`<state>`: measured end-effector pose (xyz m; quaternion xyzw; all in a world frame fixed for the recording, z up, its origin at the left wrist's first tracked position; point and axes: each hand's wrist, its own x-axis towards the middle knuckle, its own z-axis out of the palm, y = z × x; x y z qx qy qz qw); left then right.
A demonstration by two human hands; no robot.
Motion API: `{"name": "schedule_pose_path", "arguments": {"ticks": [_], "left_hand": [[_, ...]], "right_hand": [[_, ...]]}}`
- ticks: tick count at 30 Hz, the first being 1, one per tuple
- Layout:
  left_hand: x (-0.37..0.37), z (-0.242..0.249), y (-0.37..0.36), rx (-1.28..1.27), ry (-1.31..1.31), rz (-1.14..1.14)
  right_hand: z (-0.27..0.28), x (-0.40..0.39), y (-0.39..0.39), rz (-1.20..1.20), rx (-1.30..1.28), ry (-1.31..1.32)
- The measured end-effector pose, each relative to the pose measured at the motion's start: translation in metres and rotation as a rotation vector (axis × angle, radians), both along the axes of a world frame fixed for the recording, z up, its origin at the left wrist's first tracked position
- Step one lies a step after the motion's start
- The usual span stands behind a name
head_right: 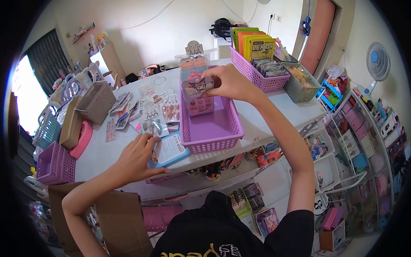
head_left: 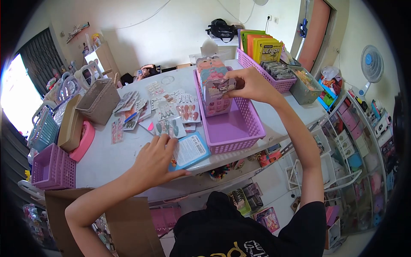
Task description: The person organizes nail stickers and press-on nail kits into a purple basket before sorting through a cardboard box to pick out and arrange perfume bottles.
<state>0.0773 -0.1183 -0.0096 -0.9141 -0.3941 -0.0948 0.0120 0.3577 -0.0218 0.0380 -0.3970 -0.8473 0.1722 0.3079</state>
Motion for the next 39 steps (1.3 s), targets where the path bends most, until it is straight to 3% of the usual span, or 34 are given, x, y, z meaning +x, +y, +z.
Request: {"name": "schedule_pose_path", "arguments": {"ticks": [3, 5, 7, 8, 12, 15, 17, 19, 21, 24, 31, 35, 37, 39], "left_hand": [[-0.003, 0.002, -0.003, -0.014, 0.029, 0.012], [-0.007, 0.01, -0.001, -0.083, 0.031, 0.039], [-0.013, 0.025, 0.003, -0.152, 0.035, 0.057], [-0.016, 0.035, 0.005, -0.29, -0.01, 0.087], [-0.012, 0.083, 0.016, -0.668, -0.191, 0.207], [-0.001, 0.102, 0.027, -0.571, -0.324, 0.162], [0.012, 0.112, 0.037, -0.502, -0.397, 0.141], [0.026, 0.119, 0.045, -0.438, -0.449, 0.125], [0.042, 0.129, 0.052, -0.411, -0.329, 0.162], [0.062, 0.133, 0.066, -0.431, -0.183, 0.165], [0.086, 0.128, 0.095, -0.496, 0.023, 0.167], [0.09, 0.115, 0.107, -0.454, 0.018, 0.201], [0.086, 0.114, 0.107, -0.61, -0.216, 0.234], [0.072, 0.113, 0.109, -0.609, -0.261, 0.279]], "right_hand": [[-0.003, -0.007, 0.004, -0.031, 0.043, -0.043], [-0.008, -0.009, 0.003, -0.102, 0.295, -0.104], [-0.01, -0.013, -0.002, -0.156, 0.384, -0.108], [-0.01, -0.014, -0.004, -0.215, 0.47, -0.111], [-0.011, -0.015, -0.005, -0.324, 0.385, -0.148], [-0.004, -0.007, -0.008, -0.218, 0.274, -0.091], [0.011, -0.001, -0.02, -0.037, 0.052, 0.084], [0.02, 0.005, -0.03, 0.038, 0.101, 0.034], [0.029, 0.007, -0.043, 0.128, 0.087, -0.039], [0.029, -0.001, -0.054, 0.108, 0.019, -0.058], [0.002, -0.007, -0.034, 0.048, 0.131, 0.087], [-0.002, -0.009, -0.025, 0.058, 0.186, 0.036], [0.001, -0.009, -0.026, -0.121, -0.007, -0.075], [-0.006, -0.007, -0.024, -0.112, -0.037, -0.016]]}}
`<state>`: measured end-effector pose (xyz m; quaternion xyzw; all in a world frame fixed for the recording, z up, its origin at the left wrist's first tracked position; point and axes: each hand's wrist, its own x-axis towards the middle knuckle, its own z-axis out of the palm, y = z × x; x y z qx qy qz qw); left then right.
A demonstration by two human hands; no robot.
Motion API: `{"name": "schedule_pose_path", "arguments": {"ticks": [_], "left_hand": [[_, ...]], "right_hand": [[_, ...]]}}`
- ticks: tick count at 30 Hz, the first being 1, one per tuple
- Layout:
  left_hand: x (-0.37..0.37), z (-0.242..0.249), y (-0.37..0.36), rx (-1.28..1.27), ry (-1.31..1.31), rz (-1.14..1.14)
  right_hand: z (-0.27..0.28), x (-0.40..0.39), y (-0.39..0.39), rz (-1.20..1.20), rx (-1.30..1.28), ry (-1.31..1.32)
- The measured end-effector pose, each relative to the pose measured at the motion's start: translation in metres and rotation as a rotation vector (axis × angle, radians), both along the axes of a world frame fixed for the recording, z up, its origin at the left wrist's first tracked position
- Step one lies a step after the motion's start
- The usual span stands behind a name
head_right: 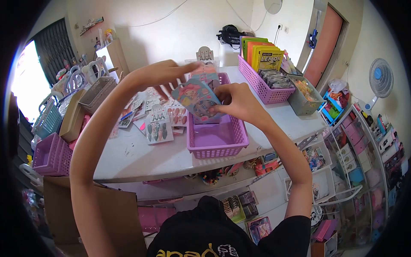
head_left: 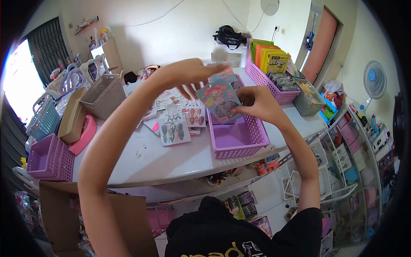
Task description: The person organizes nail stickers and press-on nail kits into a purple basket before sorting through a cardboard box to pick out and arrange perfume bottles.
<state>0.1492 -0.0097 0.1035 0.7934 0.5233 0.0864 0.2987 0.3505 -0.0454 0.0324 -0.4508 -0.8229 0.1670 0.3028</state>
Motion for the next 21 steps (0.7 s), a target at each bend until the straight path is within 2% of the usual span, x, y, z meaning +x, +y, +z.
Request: {"name": "schedule_pose_path", "arguments": {"ticks": [2, 4, 5, 7, 8, 10, 14, 16, 19, 21], "left_hand": [[-0.022, -0.006, 0.003, 0.021, -0.017, 0.046], [-0.049, -0.024, 0.011, 0.112, 0.089, -0.001], [-0.063, -0.034, 0.014, 0.181, 0.18, -0.04], [-0.091, -0.068, 0.016, 0.356, 0.163, -0.115], [-0.099, -0.074, 0.009, 0.355, 0.166, -0.115], [-0.109, -0.084, -0.004, 0.346, 0.214, -0.021], [-0.119, -0.096, -0.024, 0.359, 0.138, 0.08], [-0.121, -0.103, -0.035, 0.504, 0.101, 0.134], [-0.125, -0.1, -0.05, 0.435, 0.114, 0.204], [-0.137, -0.103, -0.052, 0.471, 0.135, 0.221]], "right_hand": [[-0.004, 0.0, 0.002, 0.011, -0.031, 0.064], [-0.004, -0.002, 0.003, -0.026, -0.206, 0.049], [-0.004, -0.004, 0.003, -0.024, -0.209, 0.054], [-0.004, -0.007, 0.002, -0.109, -0.199, -0.029], [-0.005, -0.009, 0.002, -0.107, -0.2, -0.026], [-0.01, -0.011, -0.001, -0.195, 0.105, -0.225], [-0.013, -0.02, -0.011, -0.259, 0.267, -0.124], [-0.008, -0.023, -0.013, -0.257, 0.519, -0.267], [-0.007, -0.022, 0.002, -0.178, 0.666, -0.364], [-0.008, -0.021, 0.015, -0.102, 0.625, -0.386]]}}
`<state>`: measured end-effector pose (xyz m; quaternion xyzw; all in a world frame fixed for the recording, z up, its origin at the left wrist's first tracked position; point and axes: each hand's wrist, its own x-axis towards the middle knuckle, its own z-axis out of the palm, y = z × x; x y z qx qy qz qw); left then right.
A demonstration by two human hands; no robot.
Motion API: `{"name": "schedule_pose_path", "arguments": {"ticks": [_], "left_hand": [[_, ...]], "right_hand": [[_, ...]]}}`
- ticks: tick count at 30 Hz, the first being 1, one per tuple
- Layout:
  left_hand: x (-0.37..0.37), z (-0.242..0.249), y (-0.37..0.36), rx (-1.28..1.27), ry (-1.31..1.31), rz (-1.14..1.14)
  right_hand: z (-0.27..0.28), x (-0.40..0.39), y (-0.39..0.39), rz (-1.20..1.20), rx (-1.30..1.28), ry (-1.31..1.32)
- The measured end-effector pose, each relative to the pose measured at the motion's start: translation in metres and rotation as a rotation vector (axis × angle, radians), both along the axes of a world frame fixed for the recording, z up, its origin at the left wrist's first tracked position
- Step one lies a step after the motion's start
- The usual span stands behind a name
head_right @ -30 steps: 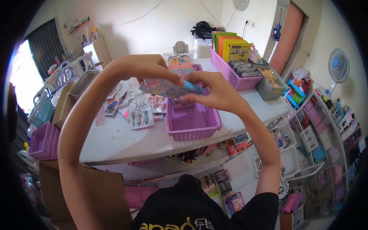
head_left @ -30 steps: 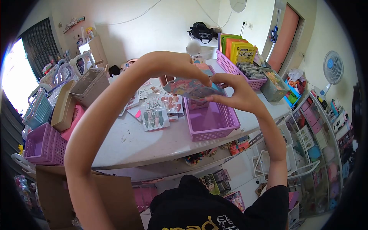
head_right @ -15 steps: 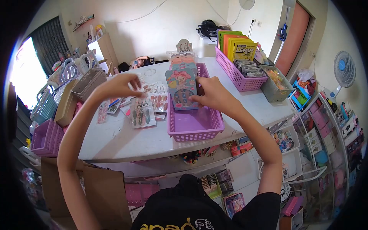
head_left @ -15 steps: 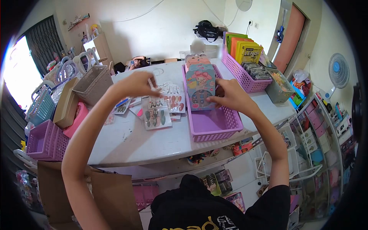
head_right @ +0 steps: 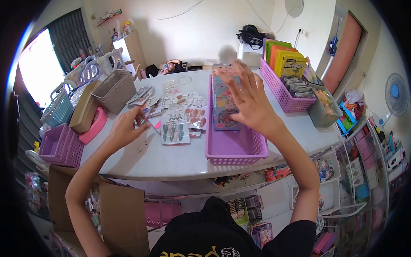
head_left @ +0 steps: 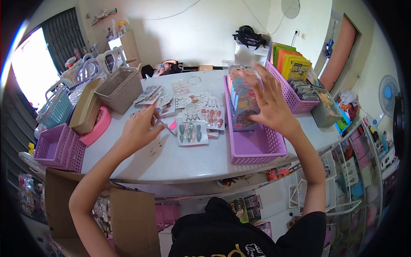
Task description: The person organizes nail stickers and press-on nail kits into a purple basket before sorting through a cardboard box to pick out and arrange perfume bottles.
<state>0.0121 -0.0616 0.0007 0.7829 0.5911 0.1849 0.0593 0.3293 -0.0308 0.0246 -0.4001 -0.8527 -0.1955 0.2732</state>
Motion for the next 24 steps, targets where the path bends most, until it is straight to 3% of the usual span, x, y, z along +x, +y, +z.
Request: {"name": "schedule_pose_path", "arguments": {"ticks": [6, 14, 17, 20, 24], "left_hand": [[-0.048, 0.008, 0.015, 0.246, -0.158, 0.241], [-0.046, -0.003, 0.018, 0.192, -0.131, 0.241], [-0.025, -0.003, 0.014, 0.07, -0.215, 0.02], [-0.002, -0.017, 0.009, 0.161, -0.096, -0.132], [0.003, 0.014, 0.018, 0.073, -0.089, -0.082]], "right_hand": [[0.007, 0.002, 0.017, 0.139, -0.125, -0.084], [0.008, 0.0, 0.017, 0.126, -0.188, -0.122], [0.008, 0.001, 0.021, 0.131, -0.212, -0.134], [0.008, 0.002, 0.025, 0.147, -0.235, -0.141], [0.009, 0.001, 0.025, 0.113, -0.243, -0.175]]}}
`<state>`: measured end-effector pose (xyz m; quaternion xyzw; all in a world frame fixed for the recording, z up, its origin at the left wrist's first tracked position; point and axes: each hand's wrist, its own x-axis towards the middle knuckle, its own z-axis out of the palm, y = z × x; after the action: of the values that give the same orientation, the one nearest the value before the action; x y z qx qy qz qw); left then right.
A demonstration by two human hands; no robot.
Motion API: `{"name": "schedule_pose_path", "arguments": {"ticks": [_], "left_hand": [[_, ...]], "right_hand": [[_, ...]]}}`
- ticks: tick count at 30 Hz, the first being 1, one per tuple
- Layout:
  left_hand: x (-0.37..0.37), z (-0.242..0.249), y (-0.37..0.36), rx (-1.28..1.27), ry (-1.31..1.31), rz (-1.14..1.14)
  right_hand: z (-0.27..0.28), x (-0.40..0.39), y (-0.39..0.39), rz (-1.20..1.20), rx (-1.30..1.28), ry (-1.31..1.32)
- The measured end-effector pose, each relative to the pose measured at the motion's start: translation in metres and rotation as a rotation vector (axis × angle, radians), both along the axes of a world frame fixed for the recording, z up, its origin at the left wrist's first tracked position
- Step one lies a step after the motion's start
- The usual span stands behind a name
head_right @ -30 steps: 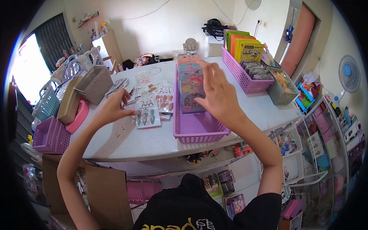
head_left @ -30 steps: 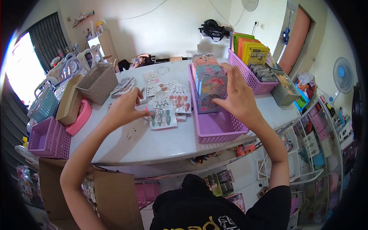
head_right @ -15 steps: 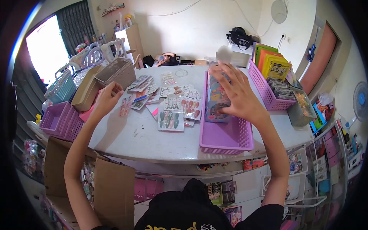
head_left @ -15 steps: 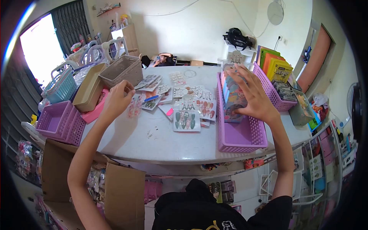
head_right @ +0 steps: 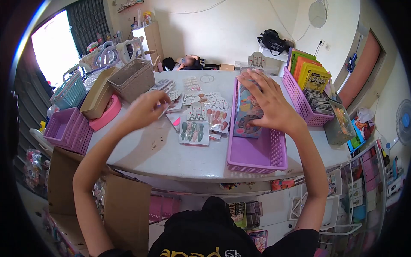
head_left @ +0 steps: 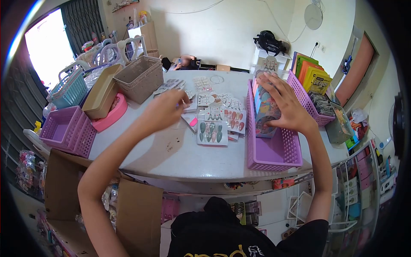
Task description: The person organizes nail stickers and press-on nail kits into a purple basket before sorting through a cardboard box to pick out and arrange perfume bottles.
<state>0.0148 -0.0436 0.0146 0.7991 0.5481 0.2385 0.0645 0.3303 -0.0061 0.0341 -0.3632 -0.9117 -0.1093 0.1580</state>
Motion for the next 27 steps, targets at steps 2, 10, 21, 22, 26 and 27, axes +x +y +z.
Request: {"name": "schedule_pose_path", "arguments": {"ticks": [2, 10, 21, 22, 26, 27], "left_hand": [[-0.009, 0.009, 0.008, -0.046, -0.019, 0.079], [0.017, -0.03, 0.014, -0.13, -0.072, -0.04], [0.023, -0.036, 0.023, -0.281, -0.465, -0.049], [0.024, -0.035, 0.022, -0.282, -0.457, -0.046], [0.036, -0.027, 0.013, -0.131, -0.227, -0.02], [0.039, -0.028, 0.012, -0.078, -0.214, -0.023]], "right_hand": [[0.001, 0.001, -0.002, 0.01, 0.002, -0.002], [0.01, 0.005, -0.009, 0.136, -0.055, 0.053], [0.005, 0.018, -0.015, 0.221, 0.106, 0.017], [0.006, 0.018, -0.016, 0.24, 0.117, -0.009], [0.009, 0.024, -0.027, 0.285, 0.147, 0.029], [0.009, 0.025, -0.028, 0.29, 0.141, 0.026]]}}
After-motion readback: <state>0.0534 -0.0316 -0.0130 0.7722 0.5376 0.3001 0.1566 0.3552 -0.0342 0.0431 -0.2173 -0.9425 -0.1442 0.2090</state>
